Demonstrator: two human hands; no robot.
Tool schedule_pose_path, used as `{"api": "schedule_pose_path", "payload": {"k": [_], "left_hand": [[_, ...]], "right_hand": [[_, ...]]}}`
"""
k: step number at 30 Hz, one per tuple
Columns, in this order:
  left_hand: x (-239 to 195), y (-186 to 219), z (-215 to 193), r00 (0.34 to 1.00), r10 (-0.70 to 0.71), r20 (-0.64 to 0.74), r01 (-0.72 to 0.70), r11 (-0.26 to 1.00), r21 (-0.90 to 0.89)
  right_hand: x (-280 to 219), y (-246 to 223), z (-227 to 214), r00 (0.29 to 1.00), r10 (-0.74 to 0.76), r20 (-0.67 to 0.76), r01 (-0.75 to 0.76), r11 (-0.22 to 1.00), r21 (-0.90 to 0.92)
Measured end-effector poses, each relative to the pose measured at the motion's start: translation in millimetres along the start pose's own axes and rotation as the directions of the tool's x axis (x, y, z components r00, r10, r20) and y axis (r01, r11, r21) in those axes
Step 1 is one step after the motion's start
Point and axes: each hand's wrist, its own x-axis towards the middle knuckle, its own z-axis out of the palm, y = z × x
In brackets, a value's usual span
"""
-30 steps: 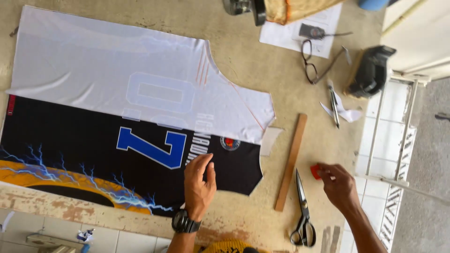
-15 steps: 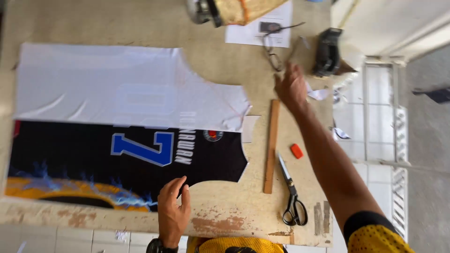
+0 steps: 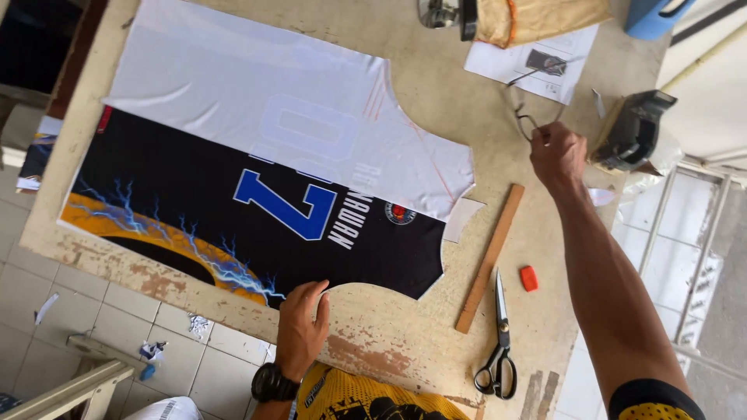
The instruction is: Marking jersey fabric with a ruler and chalk, cutting it with scissors and an electric rotary cutter, and verifying items against a production list.
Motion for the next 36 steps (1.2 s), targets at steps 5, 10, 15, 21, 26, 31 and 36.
{"api": "schedule_pose_path", "payload": {"k": [5,10,15,21,26,31,36], "left_hand": [[16,12,15,0.992,0.114,0.061,-0.118,0.991,0.06],[24,21,18,0.986,0.148,0.08,-0.153,0.987,0.052],[13,17,9,0.992,0.104,0.065,-0.108,0.993,0.051],[-8,-6,-3,1.0,-0.002,0.004,0.002,1.0,0.015],[7,7,6,0.992,0.126,0.026,-0.126,0.992,-0.017],[5,11,47,0.963,0.227,0.147,-0.231,0.973,0.01],[2,30,48,0.934,0.24,0.266,-0.251,0.968,0.009]], "right_hand": [[-10,-22,-17,0.994,0.024,0.109,-0.028,0.999,0.029],[-17,-6,-10,0.999,0.018,0.028,-0.018,1.0,0.016],[-65,-44,-62,0.991,-0.117,0.062,0.111,0.989,0.095],[-274,-118,-111,0.87,-0.299,0.393,0.12,0.899,0.421],[-411,-156,-112,0.663,-0.634,0.399,0.367,0.739,0.565],[-429,-143,-99,0.567,-0.642,0.516,0.38,0.759,0.528],[-376,-144,-115,0.6,-0.625,0.5,0.383,0.773,0.506]]}}
